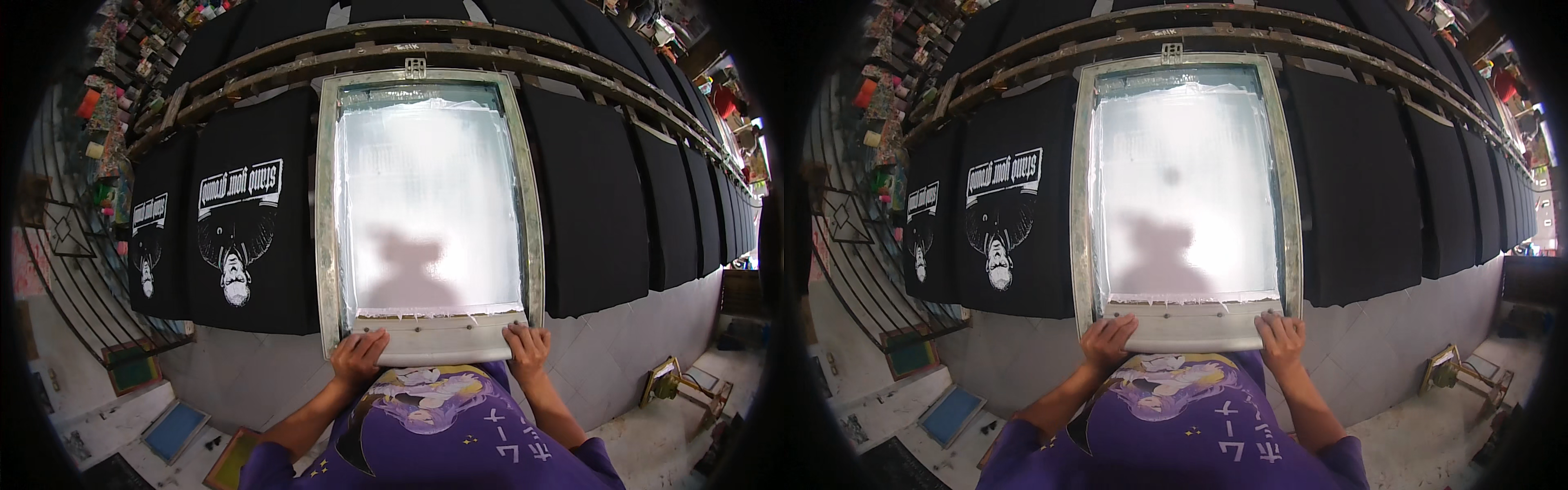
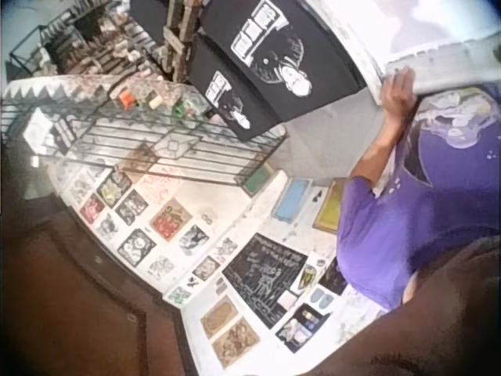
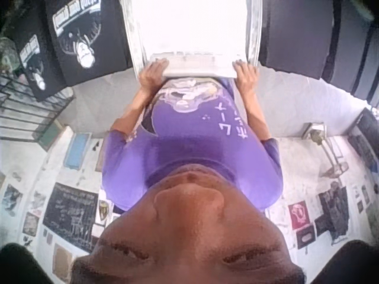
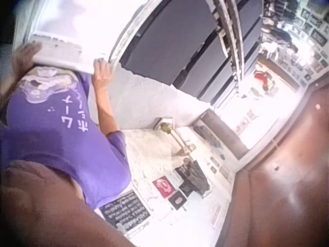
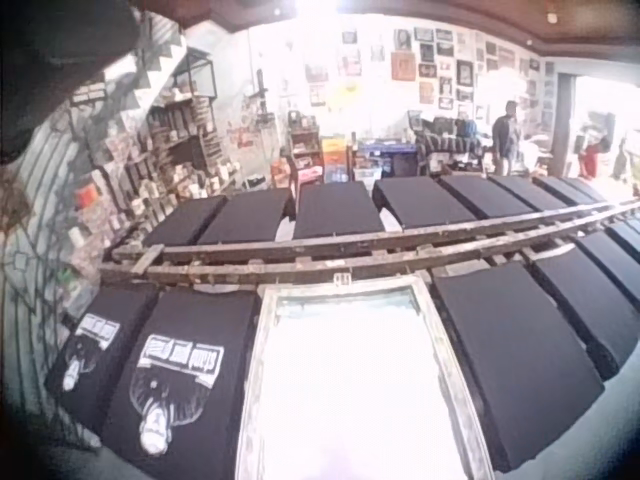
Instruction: The person carries a screen printing frame to a drying rack, retrieves a squeegee, and repeatedly prints a white graphic onto a series of black t-shirts. They pull the squeegee across the screen to transfer ink, then lift the screen to reveal the printed design before moving to the next shirt.
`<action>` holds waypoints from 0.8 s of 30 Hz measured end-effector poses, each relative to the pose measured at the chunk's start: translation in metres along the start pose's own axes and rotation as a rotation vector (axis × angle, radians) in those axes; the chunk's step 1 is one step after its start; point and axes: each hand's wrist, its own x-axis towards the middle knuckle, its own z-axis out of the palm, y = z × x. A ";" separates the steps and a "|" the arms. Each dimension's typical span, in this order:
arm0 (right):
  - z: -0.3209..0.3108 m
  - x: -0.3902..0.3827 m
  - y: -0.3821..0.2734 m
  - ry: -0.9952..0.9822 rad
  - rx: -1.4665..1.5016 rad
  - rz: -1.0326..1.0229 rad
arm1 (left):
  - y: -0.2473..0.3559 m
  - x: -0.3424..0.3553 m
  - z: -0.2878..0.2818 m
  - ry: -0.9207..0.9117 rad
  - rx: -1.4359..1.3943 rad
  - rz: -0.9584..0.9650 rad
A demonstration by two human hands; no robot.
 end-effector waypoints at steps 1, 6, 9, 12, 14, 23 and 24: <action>0.000 0.005 0.010 -0.039 0.031 0.006 | -0.009 0.008 -0.003 -0.036 -0.028 0.005; -0.032 0.049 0.007 -0.225 0.144 0.083 | -0.002 0.033 -0.032 -0.165 -0.099 -0.092; -0.035 0.016 -0.008 -0.237 0.081 0.047 | 0.006 -0.009 -0.021 -0.098 -0.078 -0.071; 0.004 -0.015 -0.007 -0.014 0.025 0.009 | 0.000 -0.017 0.001 0.028 -0.006 -0.009; 0.014 0.002 0.004 -0.010 0.033 0.026 | -0.008 -0.003 0.010 0.052 0.003 -0.033; -0.039 0.021 -0.004 -0.175 0.100 0.039 | 0.001 -0.003 -0.019 -0.092 -0.086 -0.036; -0.025 0.005 -0.007 -0.112 0.089 0.041 | 0.002 -0.014 -0.010 -0.068 -0.078 -0.024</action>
